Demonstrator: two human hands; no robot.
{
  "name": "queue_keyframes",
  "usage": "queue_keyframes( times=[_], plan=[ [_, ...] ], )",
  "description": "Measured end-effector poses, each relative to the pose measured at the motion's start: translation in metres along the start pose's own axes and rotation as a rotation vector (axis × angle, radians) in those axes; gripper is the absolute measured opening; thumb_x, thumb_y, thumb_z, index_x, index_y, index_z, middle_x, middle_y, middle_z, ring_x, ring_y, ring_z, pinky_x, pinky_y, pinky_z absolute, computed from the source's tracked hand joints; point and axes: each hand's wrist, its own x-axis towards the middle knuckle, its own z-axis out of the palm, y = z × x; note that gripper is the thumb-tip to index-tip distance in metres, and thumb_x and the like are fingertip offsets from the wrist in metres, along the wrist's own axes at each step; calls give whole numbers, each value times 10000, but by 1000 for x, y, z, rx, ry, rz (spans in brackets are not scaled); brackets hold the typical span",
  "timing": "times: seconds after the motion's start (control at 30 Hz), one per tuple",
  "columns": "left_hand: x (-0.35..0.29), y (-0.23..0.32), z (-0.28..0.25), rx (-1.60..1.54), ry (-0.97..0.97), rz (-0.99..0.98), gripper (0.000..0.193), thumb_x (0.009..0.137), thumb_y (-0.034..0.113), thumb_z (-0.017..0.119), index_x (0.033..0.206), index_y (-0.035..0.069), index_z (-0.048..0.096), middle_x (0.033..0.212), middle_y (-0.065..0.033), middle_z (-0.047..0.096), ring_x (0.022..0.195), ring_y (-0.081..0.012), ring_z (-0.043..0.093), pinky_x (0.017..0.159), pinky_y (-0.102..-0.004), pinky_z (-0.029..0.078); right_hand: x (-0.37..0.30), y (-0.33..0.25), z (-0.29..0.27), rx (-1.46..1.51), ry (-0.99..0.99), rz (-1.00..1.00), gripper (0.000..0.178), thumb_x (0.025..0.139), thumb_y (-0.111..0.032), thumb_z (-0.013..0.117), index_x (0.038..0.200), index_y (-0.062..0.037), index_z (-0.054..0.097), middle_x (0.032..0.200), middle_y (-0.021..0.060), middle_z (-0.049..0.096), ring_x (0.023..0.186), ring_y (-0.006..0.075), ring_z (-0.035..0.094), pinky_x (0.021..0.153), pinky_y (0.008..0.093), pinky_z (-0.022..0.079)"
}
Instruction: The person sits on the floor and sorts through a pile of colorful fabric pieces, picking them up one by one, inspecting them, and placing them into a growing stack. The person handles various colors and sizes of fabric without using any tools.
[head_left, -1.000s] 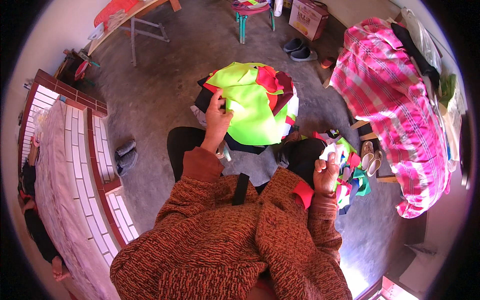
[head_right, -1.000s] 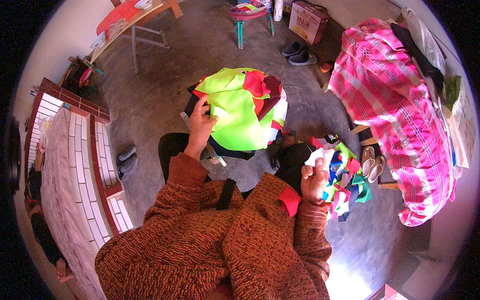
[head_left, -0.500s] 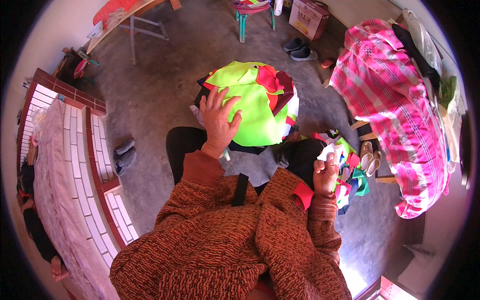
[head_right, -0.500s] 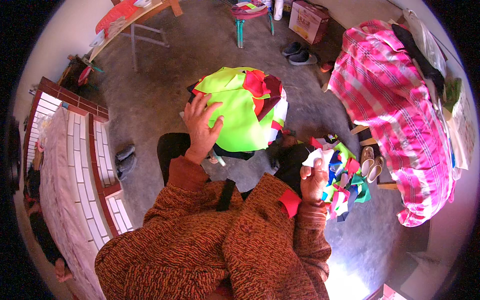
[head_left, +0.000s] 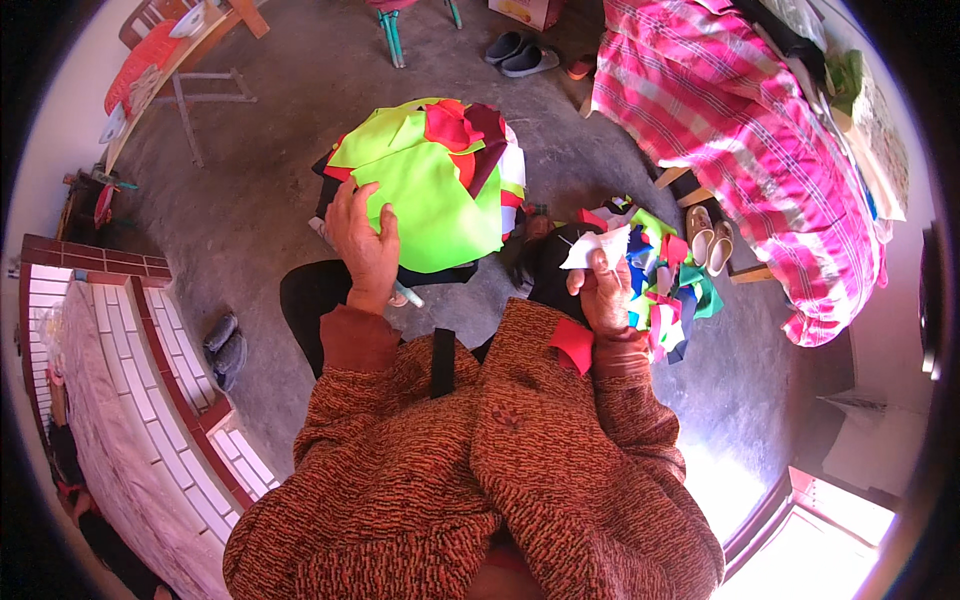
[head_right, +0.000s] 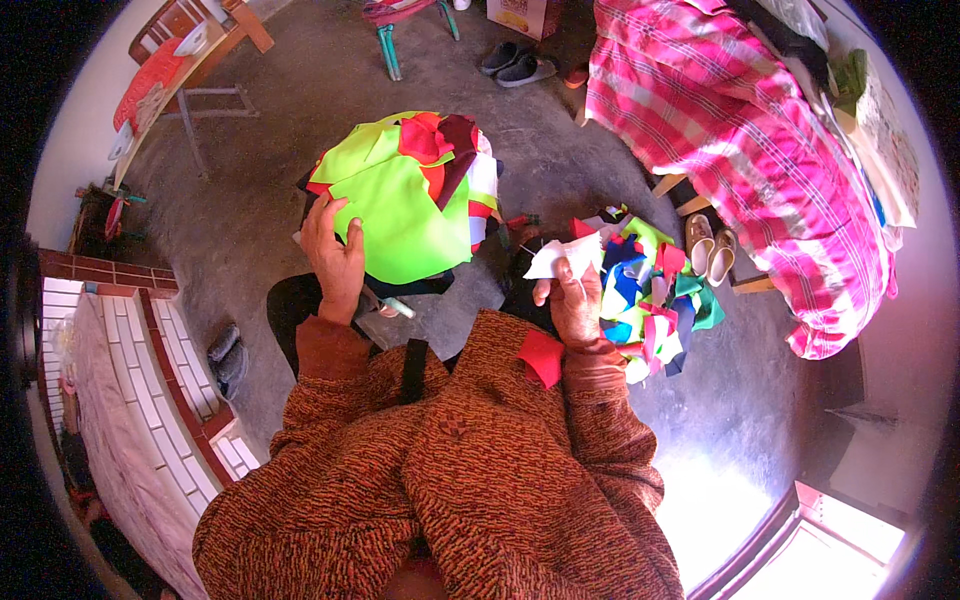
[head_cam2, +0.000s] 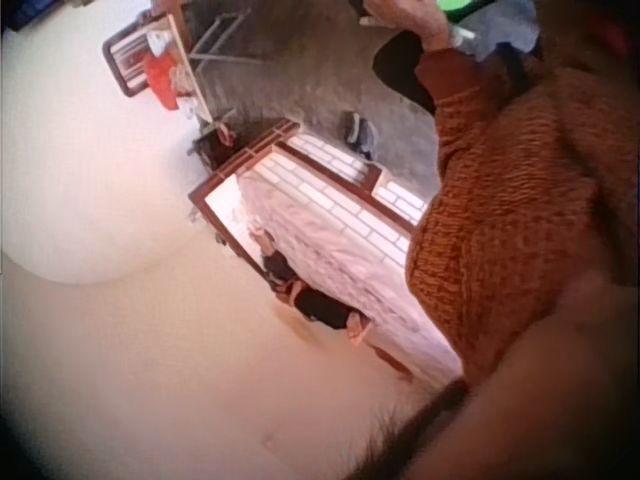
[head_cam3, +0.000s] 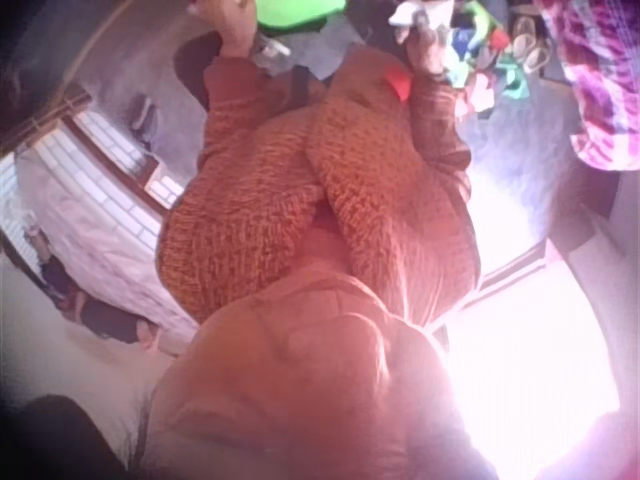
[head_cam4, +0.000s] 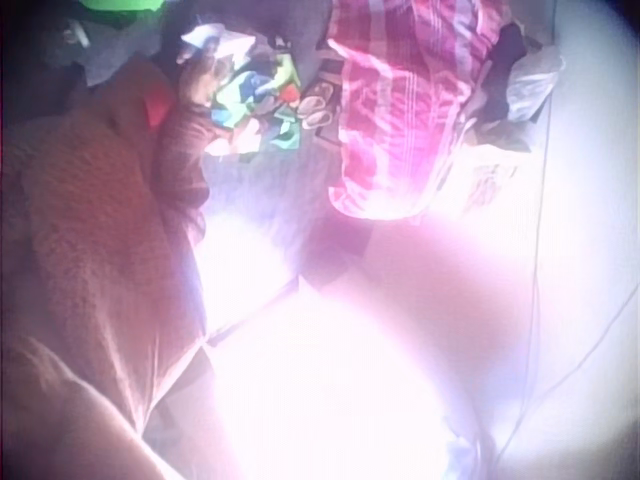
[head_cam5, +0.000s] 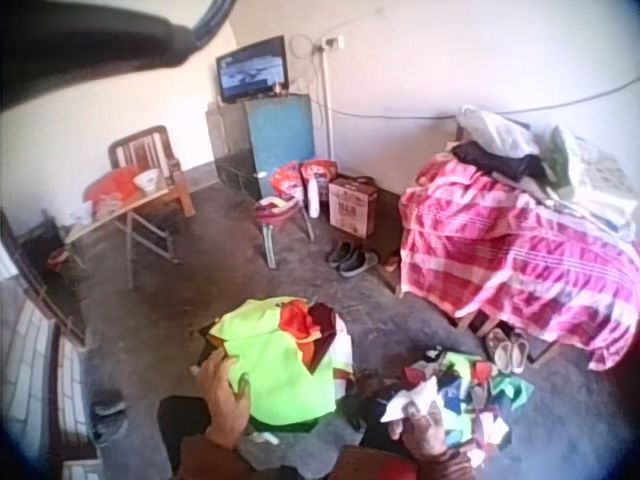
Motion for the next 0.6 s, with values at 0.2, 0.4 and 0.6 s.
queue_keyframes(
  times=[0.2, 0.4, 0.6],
  plan=[
    [-17, 79, 18, -699, -415, -95, 170, 842, 49, 620, 1005, 14, 586, 1020, -94, 625, 970, -180, 579, 878, -303, 440, -2, 11, -5, -148, -72, -18, 220, 932, -74, 513, 1150, -48, 504, 923, 67, 588, 625, 140, 543, 519, 256, 460],
    [-40, 109, 35, -862, -733, -122, 421, 816, 189, 701, 1163, 6, 549, 1051, -96, 608, 1000, -177, 576, 887, -320, 443, -9, 3, 9, -618, -84, 122, 472, 886, -34, 579, 1336, -62, 439, 1052, 50, 599, 731, 97, 566, 621, 238, 474],
    [-48, 109, 41, -906, -602, -64, 347, 766, 162, 738, 1019, -3, 566, 1055, -123, 604, 953, -220, 584, 829, -327, 460, -4, 12, 19, -1101, -386, -354, 613, 717, 41, 676, 1290, -68, 485, 1301, 113, 531, 1166, 298, 533, 975, 388, 406]
  ],
)
